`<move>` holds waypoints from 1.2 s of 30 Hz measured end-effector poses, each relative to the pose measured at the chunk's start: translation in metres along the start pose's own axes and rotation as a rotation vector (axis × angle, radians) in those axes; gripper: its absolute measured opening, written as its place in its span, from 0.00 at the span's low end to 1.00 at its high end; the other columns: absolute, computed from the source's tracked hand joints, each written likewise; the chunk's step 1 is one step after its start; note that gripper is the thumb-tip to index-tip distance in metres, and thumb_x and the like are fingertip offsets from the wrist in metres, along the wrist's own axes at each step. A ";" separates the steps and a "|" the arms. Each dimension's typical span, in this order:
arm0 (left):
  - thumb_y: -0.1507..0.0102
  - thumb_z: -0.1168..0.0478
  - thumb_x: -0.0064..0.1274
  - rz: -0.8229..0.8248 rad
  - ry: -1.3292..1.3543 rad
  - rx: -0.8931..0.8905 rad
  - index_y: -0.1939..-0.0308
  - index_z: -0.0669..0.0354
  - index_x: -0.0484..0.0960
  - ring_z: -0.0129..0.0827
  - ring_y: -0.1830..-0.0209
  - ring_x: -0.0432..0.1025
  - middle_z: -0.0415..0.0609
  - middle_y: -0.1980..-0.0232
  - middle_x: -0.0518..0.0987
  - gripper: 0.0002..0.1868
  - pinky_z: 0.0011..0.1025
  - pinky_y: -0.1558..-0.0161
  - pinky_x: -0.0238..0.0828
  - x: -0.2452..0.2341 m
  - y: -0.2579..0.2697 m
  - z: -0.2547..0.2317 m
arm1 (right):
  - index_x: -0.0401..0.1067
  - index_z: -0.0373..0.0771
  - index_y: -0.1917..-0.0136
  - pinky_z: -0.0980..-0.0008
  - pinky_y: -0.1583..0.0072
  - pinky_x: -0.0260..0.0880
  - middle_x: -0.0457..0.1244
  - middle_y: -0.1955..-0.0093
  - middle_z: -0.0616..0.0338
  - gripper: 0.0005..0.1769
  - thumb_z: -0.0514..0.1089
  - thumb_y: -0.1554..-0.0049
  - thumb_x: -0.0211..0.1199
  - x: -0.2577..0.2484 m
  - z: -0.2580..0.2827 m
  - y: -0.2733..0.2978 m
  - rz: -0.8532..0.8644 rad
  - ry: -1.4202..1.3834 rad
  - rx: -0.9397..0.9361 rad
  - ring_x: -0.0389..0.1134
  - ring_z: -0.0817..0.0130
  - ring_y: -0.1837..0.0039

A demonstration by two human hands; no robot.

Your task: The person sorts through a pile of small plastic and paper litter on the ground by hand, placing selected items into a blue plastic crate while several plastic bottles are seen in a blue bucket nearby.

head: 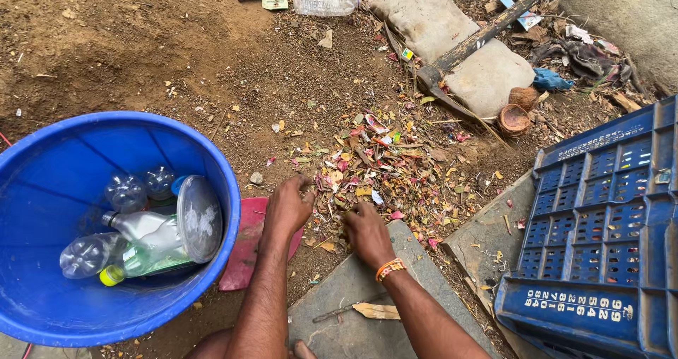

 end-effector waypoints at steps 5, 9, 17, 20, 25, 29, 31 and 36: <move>0.36 0.58 0.58 0.020 -0.028 -0.016 0.39 0.57 0.78 0.38 0.37 0.74 0.49 0.37 0.80 0.22 0.42 0.32 0.66 0.003 0.000 0.001 | 0.73 0.40 0.45 0.56 0.37 0.70 0.60 0.37 0.53 0.13 0.43 0.43 0.66 0.000 -0.010 0.000 0.016 0.046 0.090 0.65 0.59 0.39; 0.36 0.58 0.58 0.040 -0.020 -0.032 0.39 0.56 0.78 0.37 0.38 0.74 0.49 0.37 0.79 0.22 0.43 0.33 0.67 0.006 -0.001 0.003 | 0.69 0.46 0.35 0.53 0.34 0.64 0.53 0.27 0.48 0.33 0.48 0.53 0.75 -0.007 0.018 -0.001 0.120 0.072 0.122 0.58 0.52 0.32; 0.36 0.58 0.58 0.040 -0.021 -0.031 0.39 0.56 0.78 0.38 0.38 0.75 0.49 0.38 0.80 0.21 0.42 0.33 0.68 0.006 -0.001 0.003 | 0.74 0.45 0.42 0.55 0.37 0.69 0.57 0.33 0.49 0.20 0.45 0.48 0.71 0.015 0.014 -0.001 0.112 0.173 0.106 0.62 0.51 0.34; 0.36 0.59 0.57 0.022 -0.025 -0.013 0.39 0.56 0.78 0.38 0.38 0.75 0.49 0.38 0.81 0.21 0.41 0.32 0.67 0.002 0.001 0.000 | 0.75 0.44 0.44 0.57 0.41 0.72 0.59 0.38 0.53 0.13 0.44 0.42 0.67 0.019 0.003 0.001 0.114 0.131 0.161 0.66 0.56 0.40; 0.36 0.59 0.57 0.030 -0.031 -0.023 0.39 0.57 0.78 0.37 0.38 0.75 0.49 0.39 0.81 0.21 0.41 0.33 0.67 0.004 0.000 0.000 | 0.75 0.43 0.45 0.54 0.47 0.71 0.58 0.46 0.49 0.20 0.42 0.52 0.71 0.004 0.013 0.001 0.076 0.089 0.107 0.66 0.51 0.44; 0.36 0.58 0.57 0.040 -0.031 -0.033 0.39 0.55 0.78 0.37 0.39 0.75 0.48 0.39 0.81 0.21 0.41 0.33 0.67 0.006 0.000 0.001 | 0.76 0.40 0.49 0.56 0.48 0.74 0.59 0.45 0.50 0.10 0.39 0.46 0.68 0.015 0.009 0.000 0.120 0.040 0.136 0.68 0.55 0.49; 0.36 0.58 0.58 0.040 -0.027 -0.033 0.39 0.55 0.78 0.37 0.39 0.75 0.48 0.38 0.80 0.21 0.42 0.34 0.67 0.007 0.000 0.003 | 0.76 0.39 0.50 0.62 0.46 0.77 0.60 0.45 0.52 0.08 0.35 0.45 0.64 0.026 -0.004 -0.004 0.147 -0.011 0.178 0.69 0.61 0.51; 0.36 0.59 0.57 0.024 -0.010 0.013 0.40 0.57 0.79 0.37 0.40 0.76 0.50 0.40 0.81 0.20 0.41 0.34 0.68 0.009 -0.004 0.004 | 0.78 0.35 0.55 0.64 0.45 0.77 0.65 0.49 0.50 0.09 0.29 0.49 0.61 0.025 -0.037 -0.010 0.030 -0.128 0.171 0.70 0.61 0.51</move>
Point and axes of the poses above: each hand's wrist, its own y-axis away from the middle knuckle, its own x-axis out of the palm, z = x × y, the point moved 7 cm from there along -y, towards the middle knuckle
